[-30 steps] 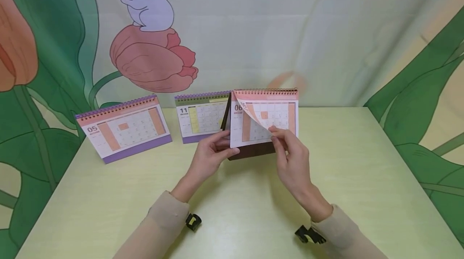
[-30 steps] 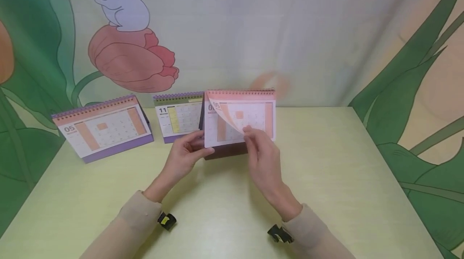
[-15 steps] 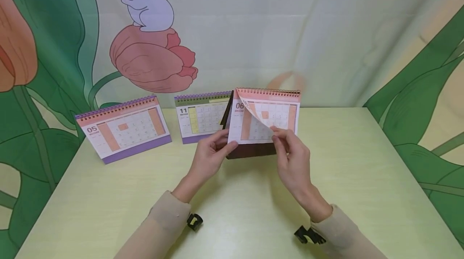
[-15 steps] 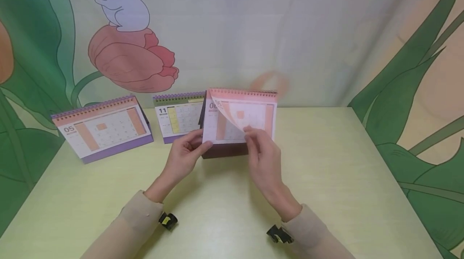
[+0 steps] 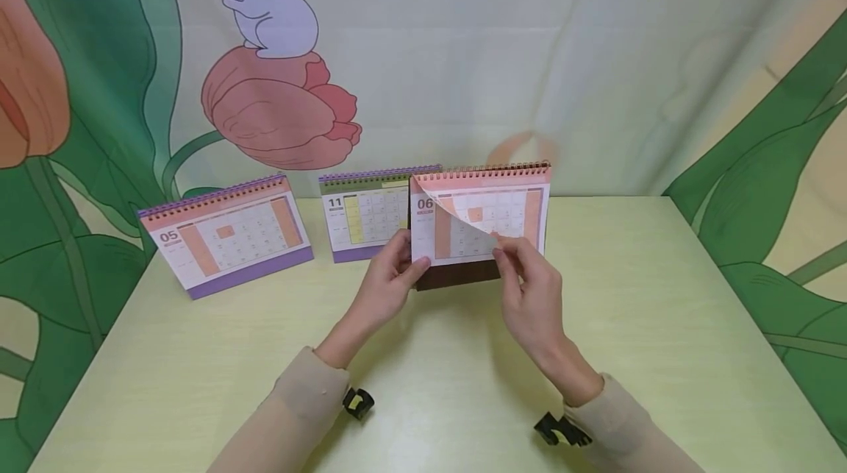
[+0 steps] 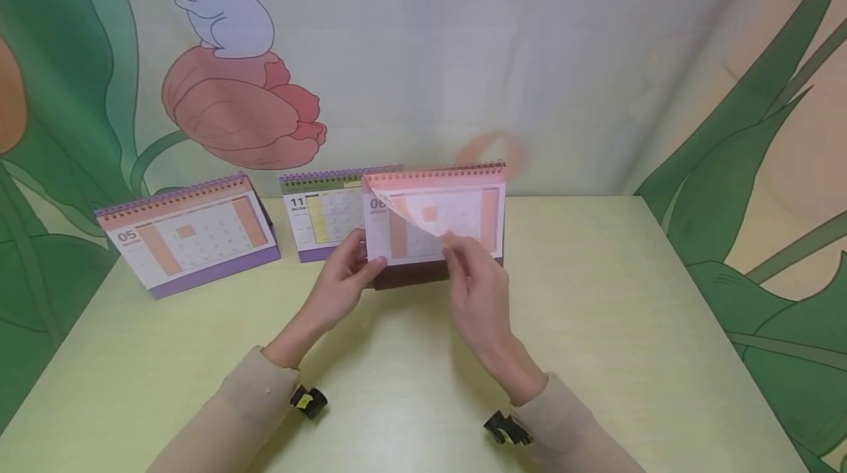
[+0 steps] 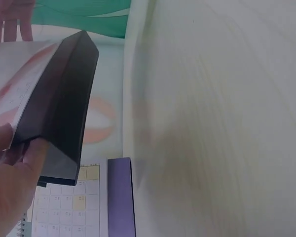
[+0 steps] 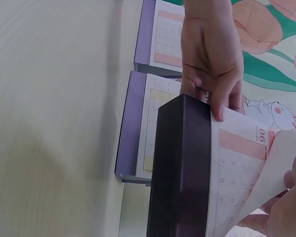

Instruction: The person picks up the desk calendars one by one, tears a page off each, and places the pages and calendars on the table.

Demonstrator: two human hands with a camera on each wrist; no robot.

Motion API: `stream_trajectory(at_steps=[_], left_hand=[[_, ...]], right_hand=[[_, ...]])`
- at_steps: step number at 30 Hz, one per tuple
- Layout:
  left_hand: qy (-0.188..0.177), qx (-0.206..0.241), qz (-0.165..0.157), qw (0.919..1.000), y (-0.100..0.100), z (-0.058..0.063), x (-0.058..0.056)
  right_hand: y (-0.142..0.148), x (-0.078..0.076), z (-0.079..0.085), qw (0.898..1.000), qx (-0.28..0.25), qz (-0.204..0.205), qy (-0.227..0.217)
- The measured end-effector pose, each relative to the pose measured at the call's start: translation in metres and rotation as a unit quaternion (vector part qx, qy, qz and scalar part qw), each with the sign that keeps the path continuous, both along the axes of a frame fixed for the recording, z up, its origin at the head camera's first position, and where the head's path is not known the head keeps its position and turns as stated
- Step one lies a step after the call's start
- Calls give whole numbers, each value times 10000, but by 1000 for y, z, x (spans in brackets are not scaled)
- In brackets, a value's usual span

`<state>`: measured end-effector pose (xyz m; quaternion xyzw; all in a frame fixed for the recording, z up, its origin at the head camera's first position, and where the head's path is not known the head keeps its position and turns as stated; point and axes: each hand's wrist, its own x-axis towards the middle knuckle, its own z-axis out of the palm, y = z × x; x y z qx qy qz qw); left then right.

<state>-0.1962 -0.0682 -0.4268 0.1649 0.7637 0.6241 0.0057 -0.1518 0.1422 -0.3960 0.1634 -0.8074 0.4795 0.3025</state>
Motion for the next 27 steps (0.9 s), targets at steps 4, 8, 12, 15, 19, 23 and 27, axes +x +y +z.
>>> stream_trajectory(at_steps=[4,8,12,15,19,23,27], left_hand=[[30,-101,64,9999,0,-3,0],[139,-136,99,9998,0,-4,0],[176,-190,173,9995,0,-5,1],[156,-257,232,9993,0,-6,1],[11,-257,400,9989,-2,-9,-2],[-59,-226,597,9979,-5,-12,-5],[-52,-212,601,9980,-7,-11,-6]], right_hand=[[1,1,1,9996,-75,-78,-278],[1,1,1,9977,-357,-54,-574],[1,1,2,9938,-665,-4,-890],[4,2,4,9902,-826,62,-1127],[10,3,13,9843,-1234,146,-1256],[19,-1,26,9787,-1490,343,-1372],[27,-3,35,9703,-1607,427,-1759]])
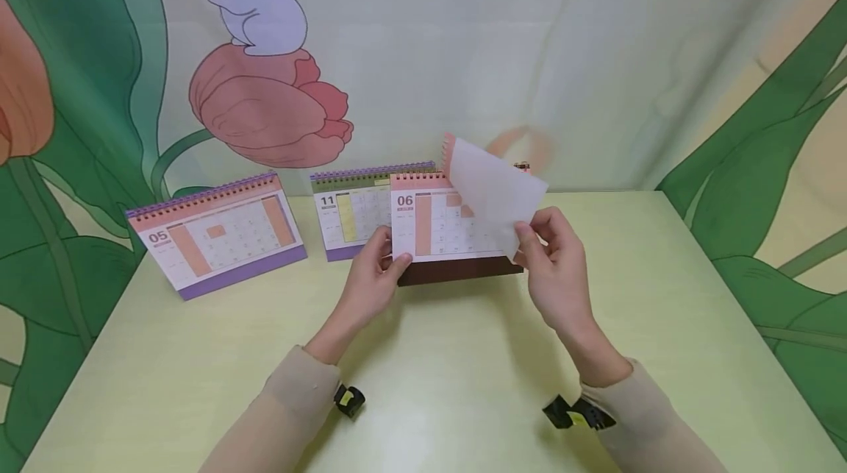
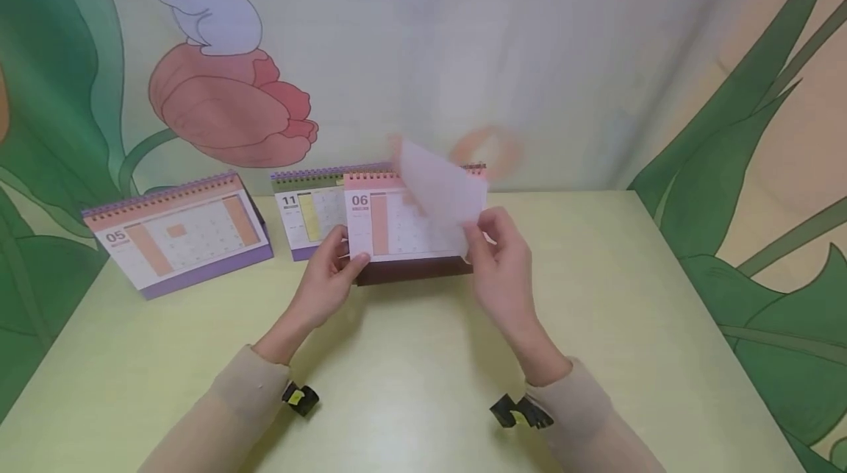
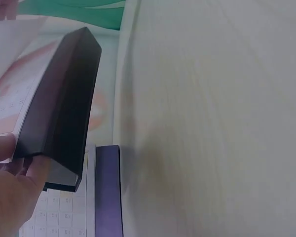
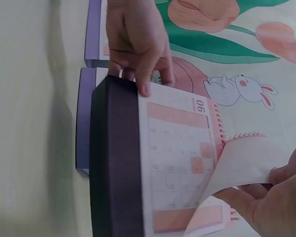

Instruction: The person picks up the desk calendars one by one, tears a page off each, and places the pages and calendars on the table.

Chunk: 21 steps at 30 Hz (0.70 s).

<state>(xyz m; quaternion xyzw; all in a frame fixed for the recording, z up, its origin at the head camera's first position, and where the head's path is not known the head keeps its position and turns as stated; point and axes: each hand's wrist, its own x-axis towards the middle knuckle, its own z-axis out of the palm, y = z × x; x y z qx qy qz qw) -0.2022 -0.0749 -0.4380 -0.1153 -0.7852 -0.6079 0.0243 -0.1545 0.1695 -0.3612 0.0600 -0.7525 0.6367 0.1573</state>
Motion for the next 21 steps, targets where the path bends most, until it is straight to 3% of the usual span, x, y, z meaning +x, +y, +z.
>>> stream_trajectory(at_steps=[9,21], left_hand=[[119,-290,-82,9995,-12,0,1],[204,-480,-160,9985,-19,-3,1]], right_hand=[[17,-9,12,9974,-386,-252,-556],[38,-24,23,9915,-840,-139,-985]])
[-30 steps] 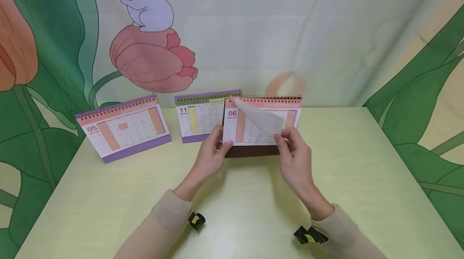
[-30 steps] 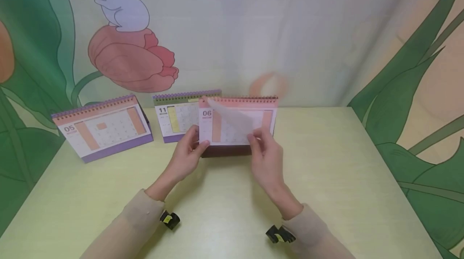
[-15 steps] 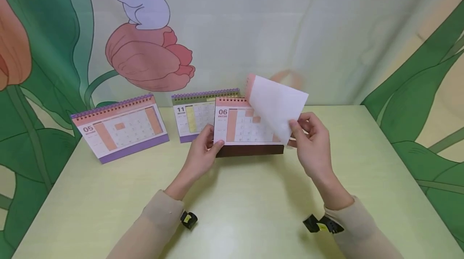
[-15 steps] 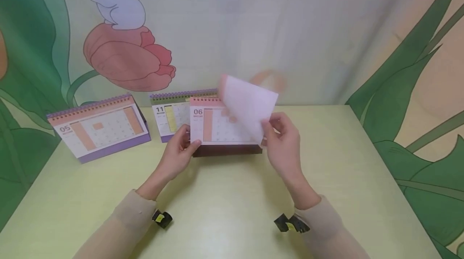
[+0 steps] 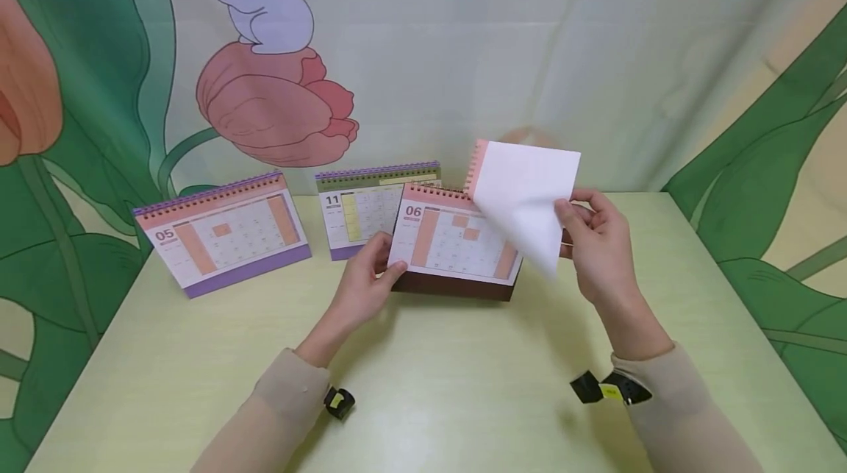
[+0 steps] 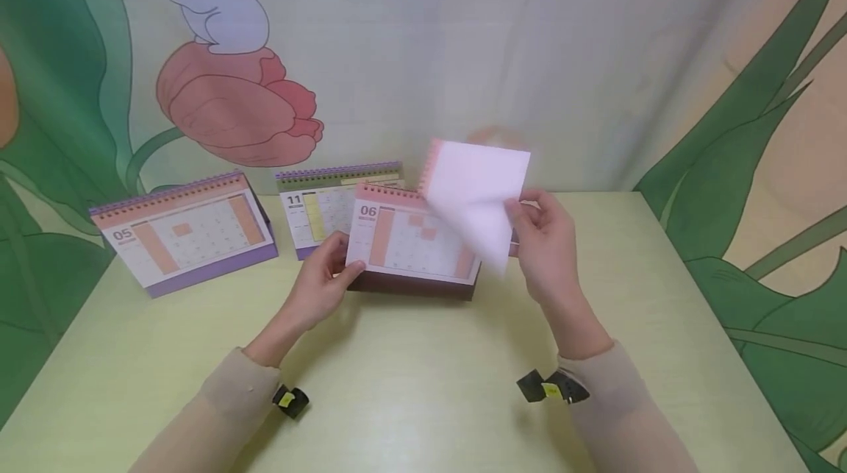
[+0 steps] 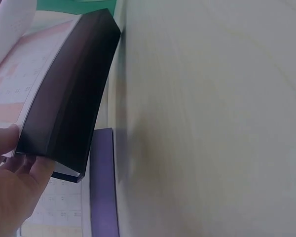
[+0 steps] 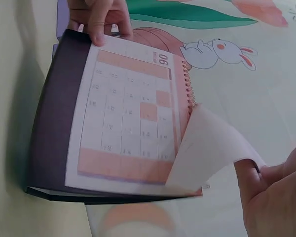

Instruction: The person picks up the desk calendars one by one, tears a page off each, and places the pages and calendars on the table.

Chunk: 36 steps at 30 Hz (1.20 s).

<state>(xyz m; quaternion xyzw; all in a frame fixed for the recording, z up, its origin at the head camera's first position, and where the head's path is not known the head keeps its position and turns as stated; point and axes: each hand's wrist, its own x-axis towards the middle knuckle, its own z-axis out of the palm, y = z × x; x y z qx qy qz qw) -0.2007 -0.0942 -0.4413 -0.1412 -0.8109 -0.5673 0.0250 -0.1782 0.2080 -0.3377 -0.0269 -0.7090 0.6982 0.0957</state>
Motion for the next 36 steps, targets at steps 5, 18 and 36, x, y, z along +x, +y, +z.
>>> stream_trajectory(at_steps=[5,18,36], left_hand=[[10,-94,32,10000,-2,3,2],[93,-186,-54,9998,-4,10,0],[-216,-202,-246,9993,-31,8,4]], right_hand=[[13,-9,4,9996,-65,-68,-250],[43,-31,7,9946,-973,-232,-289],[94,-43,3,9704,-2074,-1161,-435]])
